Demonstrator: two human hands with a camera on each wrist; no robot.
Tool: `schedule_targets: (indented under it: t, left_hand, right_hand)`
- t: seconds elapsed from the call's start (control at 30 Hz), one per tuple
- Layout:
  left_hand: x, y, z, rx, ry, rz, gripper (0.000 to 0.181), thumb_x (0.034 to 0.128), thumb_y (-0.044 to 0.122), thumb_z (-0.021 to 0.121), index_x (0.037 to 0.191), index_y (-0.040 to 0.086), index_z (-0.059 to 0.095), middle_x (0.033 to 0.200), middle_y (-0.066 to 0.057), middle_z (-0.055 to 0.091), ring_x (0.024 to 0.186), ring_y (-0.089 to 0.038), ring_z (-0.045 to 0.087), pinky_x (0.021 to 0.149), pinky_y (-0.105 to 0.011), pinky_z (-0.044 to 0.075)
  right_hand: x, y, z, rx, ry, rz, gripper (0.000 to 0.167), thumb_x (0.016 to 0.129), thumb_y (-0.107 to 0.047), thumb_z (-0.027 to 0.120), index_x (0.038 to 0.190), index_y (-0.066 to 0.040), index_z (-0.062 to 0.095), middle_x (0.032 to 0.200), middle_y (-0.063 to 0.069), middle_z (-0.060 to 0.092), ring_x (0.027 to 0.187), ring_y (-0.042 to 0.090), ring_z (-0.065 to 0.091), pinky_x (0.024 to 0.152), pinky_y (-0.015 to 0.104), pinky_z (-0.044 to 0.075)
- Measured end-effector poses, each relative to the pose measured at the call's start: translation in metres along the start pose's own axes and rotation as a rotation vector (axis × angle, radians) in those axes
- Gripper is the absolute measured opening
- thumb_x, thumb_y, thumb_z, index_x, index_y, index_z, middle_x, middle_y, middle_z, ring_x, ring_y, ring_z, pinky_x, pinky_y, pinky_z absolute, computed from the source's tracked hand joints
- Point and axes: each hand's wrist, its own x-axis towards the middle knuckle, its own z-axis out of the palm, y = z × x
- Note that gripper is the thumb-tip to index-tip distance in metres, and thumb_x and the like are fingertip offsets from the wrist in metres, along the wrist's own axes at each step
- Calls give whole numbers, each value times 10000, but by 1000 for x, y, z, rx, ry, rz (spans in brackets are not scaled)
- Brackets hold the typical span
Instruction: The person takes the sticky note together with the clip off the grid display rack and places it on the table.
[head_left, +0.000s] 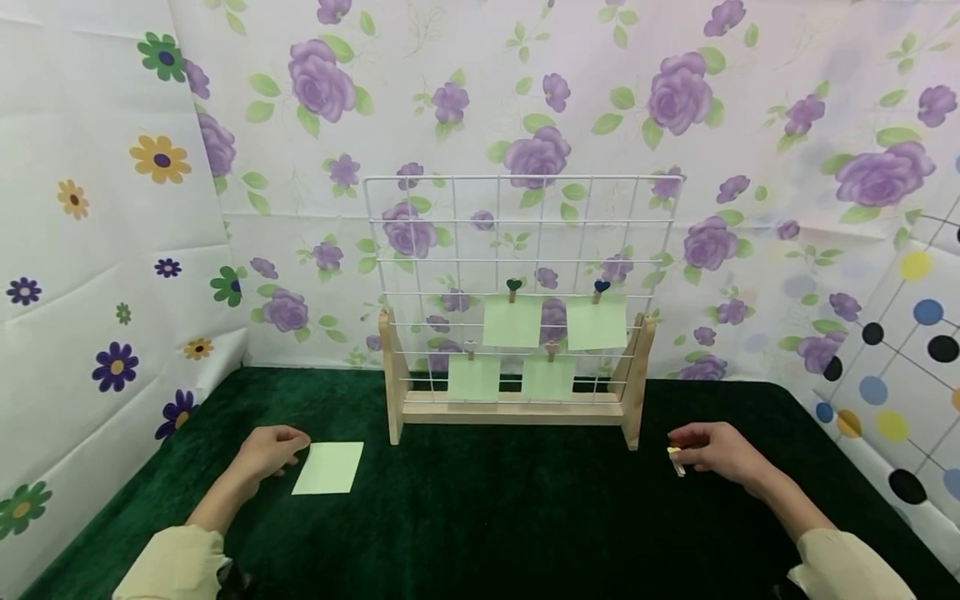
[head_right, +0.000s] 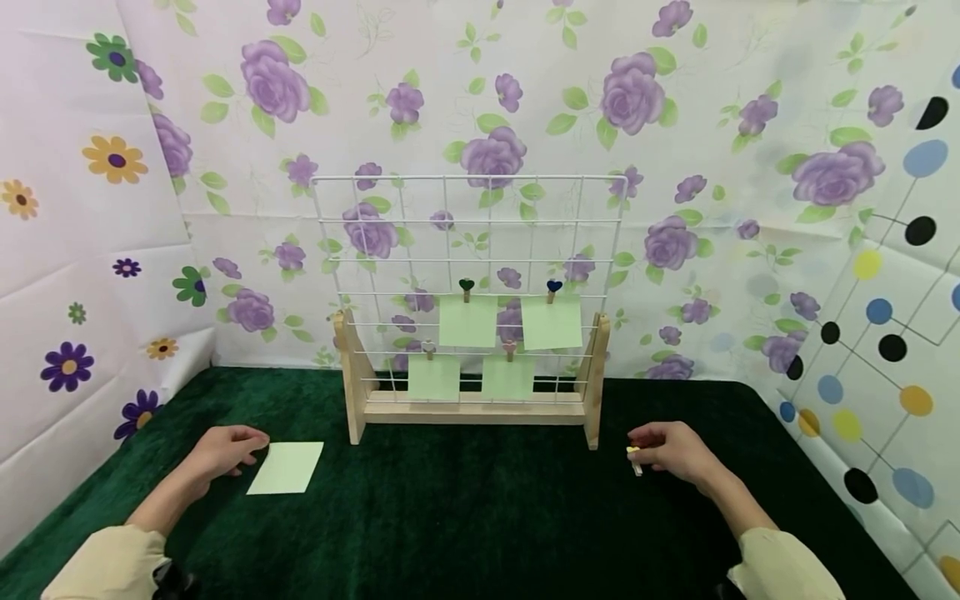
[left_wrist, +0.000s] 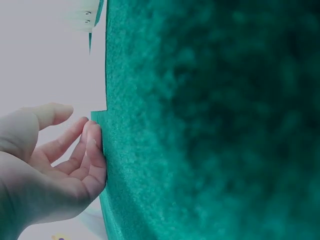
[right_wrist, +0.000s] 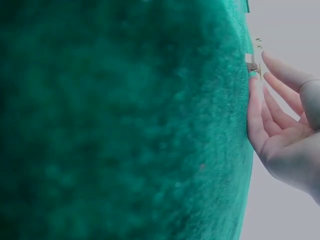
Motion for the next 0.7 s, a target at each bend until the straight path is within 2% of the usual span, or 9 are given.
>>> schedule_targets:
  t: [0.07,0.2,0.27,0.33,0.43,0.53,0.7]
  left_hand:
    - [-1,2,1,1,16,4,375,1000,217,481,1174,-103,571,1138,-272,559,957,-334,580,750,-436,497]
    - [-3,11,3,20,54,46,423,1018,247,451,1242,-104,527,1191,-294,540,1051,-395,544,838,-529,458]
    - [-6,18,4,23,77,76,434,1025,256,439,1266,-96,518,1224,-297,527,1091,-412,522,864,-544,445]
    - [-11,27,6,21,113,114,431,1030,259,438,1274,-86,522,1253,-297,516,1122,-420,505,880,-542,443]
    - [-19,46,10,2,172,175,405,1031,242,446,1270,-71,538,1260,-286,520,1141,-412,493,894,-536,436]
    - [-25,72,19,-23,215,237,359,1025,219,467,1247,-44,569,1244,-256,550,1141,-383,503,907,-524,430]
    - [-30,118,37,-71,201,315,306,1014,192,500,1224,-6,605,1211,-200,598,1137,-342,525,939,-520,417]
  right_hand:
    - [-1,-2,0,-23,24,-27,482,893,-243,705,1236,71,579,1118,176,628,890,217,615,718,358,536]
    - [-2,-12,-1,-185,165,-121,397,927,-231,664,1194,59,614,1090,196,649,899,275,631,700,398,534]
    - [-4,-21,-1,-261,240,-160,373,944,-245,641,1178,46,630,1072,197,657,914,312,630,705,428,528]
    - [-6,-31,-1,-279,292,-190,373,960,-272,620,1179,30,637,1092,204,653,946,337,623,726,453,525]
    - [-11,-51,-1,-252,334,-220,390,972,-307,598,1195,11,638,1113,202,653,973,348,620,753,466,523]
    - [-13,-70,-1,-235,365,-250,373,977,-304,590,1187,-1,651,1099,184,667,959,328,630,752,446,526]
    - [-14,-104,7,-204,377,-320,329,970,-280,606,1147,-13,680,1035,140,692,879,258,641,696,356,518]
